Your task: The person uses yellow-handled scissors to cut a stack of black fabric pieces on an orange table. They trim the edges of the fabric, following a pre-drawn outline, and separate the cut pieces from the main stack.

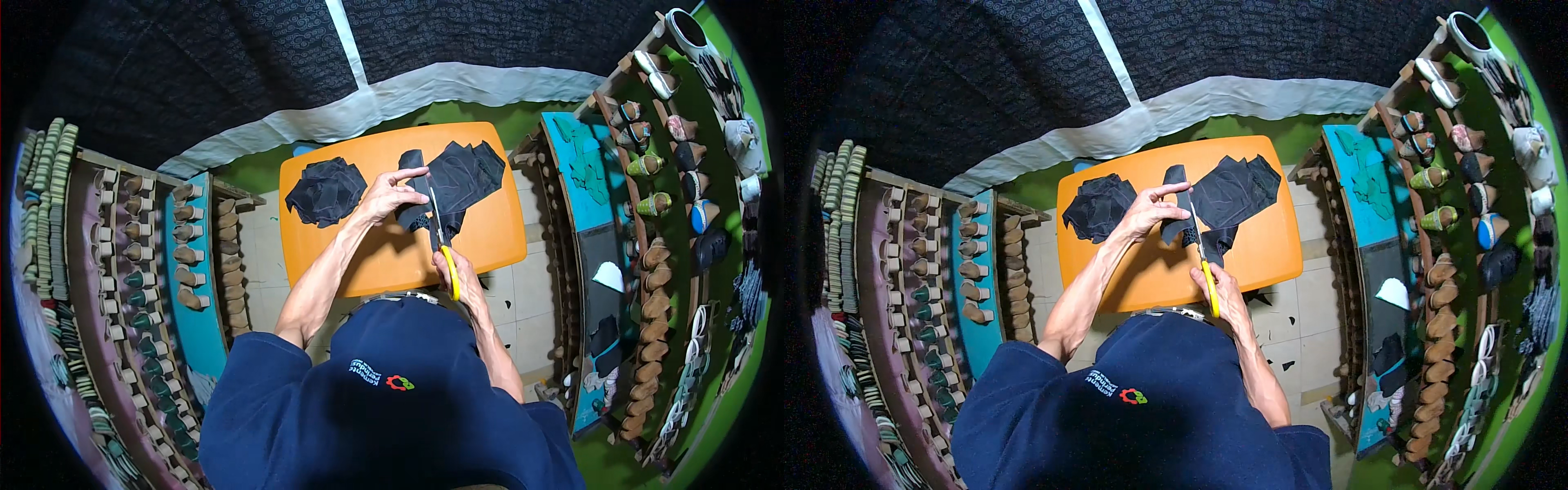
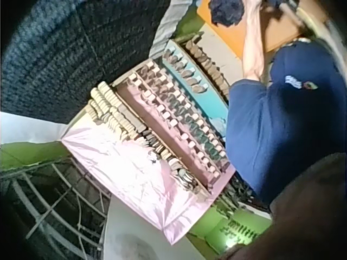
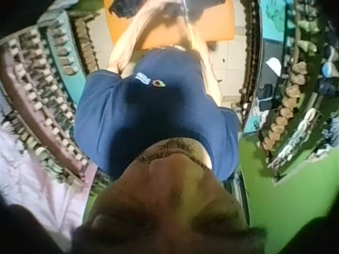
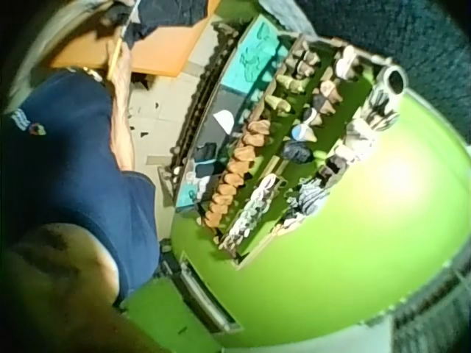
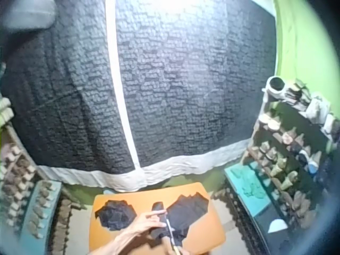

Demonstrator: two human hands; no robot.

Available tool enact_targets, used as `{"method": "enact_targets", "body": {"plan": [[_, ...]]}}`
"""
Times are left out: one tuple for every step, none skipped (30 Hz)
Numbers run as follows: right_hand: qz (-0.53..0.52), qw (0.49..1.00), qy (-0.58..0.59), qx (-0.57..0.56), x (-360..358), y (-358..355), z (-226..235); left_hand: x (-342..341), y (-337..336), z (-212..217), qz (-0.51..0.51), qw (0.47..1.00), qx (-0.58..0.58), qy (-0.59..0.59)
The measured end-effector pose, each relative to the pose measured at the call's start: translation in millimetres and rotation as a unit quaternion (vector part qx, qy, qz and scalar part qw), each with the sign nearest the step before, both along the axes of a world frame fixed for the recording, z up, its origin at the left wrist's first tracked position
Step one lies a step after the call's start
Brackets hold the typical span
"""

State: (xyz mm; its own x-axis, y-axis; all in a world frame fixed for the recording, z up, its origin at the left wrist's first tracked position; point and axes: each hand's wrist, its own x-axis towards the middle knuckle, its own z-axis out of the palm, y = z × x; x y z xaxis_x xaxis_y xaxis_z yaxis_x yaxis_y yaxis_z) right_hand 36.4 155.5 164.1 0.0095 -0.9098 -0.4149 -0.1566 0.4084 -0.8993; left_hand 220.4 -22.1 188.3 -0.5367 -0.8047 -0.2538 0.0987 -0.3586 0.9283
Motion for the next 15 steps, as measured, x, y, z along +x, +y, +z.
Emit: {"method": "enact_targets", "body": {"plan": [[0.001,1.0,0.005,0.002,-0.7,-0.9,-1.4,0.3,-0.2,0.2,0.0,1.0,-0.001,-0.002],[0.002,1.0,0.009,0.005,-1.0,-1.4,-2.8,0.7,-0.4,0.5,-0.001,1.0,-0.002,-0.005],[-0.004,1.0,0.006,0.008,-1.0,-1.0,-3.8,1.6,-0.5,0.8,-0.003,1.0,0.0,-0.008],[-0.01,1.0,0.004,0.012,-0.9,-1.2,0.6,2.2,-0.4,1.3,-0.005,1.0,0.003,-0.011],[-0.015,1.0,0.002,0.015,-0.4,-1.4,3.0,2.8,-0.4,1.9,-0.007,1.0,0.005,-0.013],[-0.022,1.0,-0.002,0.014,0.4,-1.5,2.4,3.5,-0.8,2.3,-0.007,1.0,0.006,-0.012],[-0.028,1.0,-0.005,0.013,0.2,-0.6,1.8,3.4,-0.6,2.5,-0.005,1.0,0.008,-0.009],[-0.034,0.999,-0.009,0.012,0.2,0.1,0.9,3.3,-0.2,2.7,-0.004,1.0,0.01,-0.006],[-0.036,0.999,-0.008,0.014,0.4,0.5,-0.3,3.3,0.3,2.9,0.0,1.0,0.013,-0.004],[-0.039,0.999,-0.006,0.017,0.1,0.3,-0.5,1.8,1.0,6.3,0.003,1.0,0.017,0.0],[-0.041,0.999,-0.004,0.02,0.2,0.1,-0.3,0.7,1.4,9.8,0.007,1.0,0.02,0.003],[-0.048,0.998,-0.015,0.032,0.6,0.7,0.6,1.9,1.0,13.8,-0.01,1.0,-0.003,-0.018],[-0.051,0.997,-0.022,0.045,-0.3,0.1,8.8,1.3,1.0,12.2,-0.005,1.0,0.0,-0.016],[-0.055,0.996,-0.028,0.057,0.1,-0.6,13.8,1.3,0.9,10.8,0.0,1.0,0.003,-0.015],[-0.055,0.996,-0.042,0.058,2.8,-0.7,14.5,2.6,0.6,9.6,0.006,1.0,0.006,-0.013]]}}
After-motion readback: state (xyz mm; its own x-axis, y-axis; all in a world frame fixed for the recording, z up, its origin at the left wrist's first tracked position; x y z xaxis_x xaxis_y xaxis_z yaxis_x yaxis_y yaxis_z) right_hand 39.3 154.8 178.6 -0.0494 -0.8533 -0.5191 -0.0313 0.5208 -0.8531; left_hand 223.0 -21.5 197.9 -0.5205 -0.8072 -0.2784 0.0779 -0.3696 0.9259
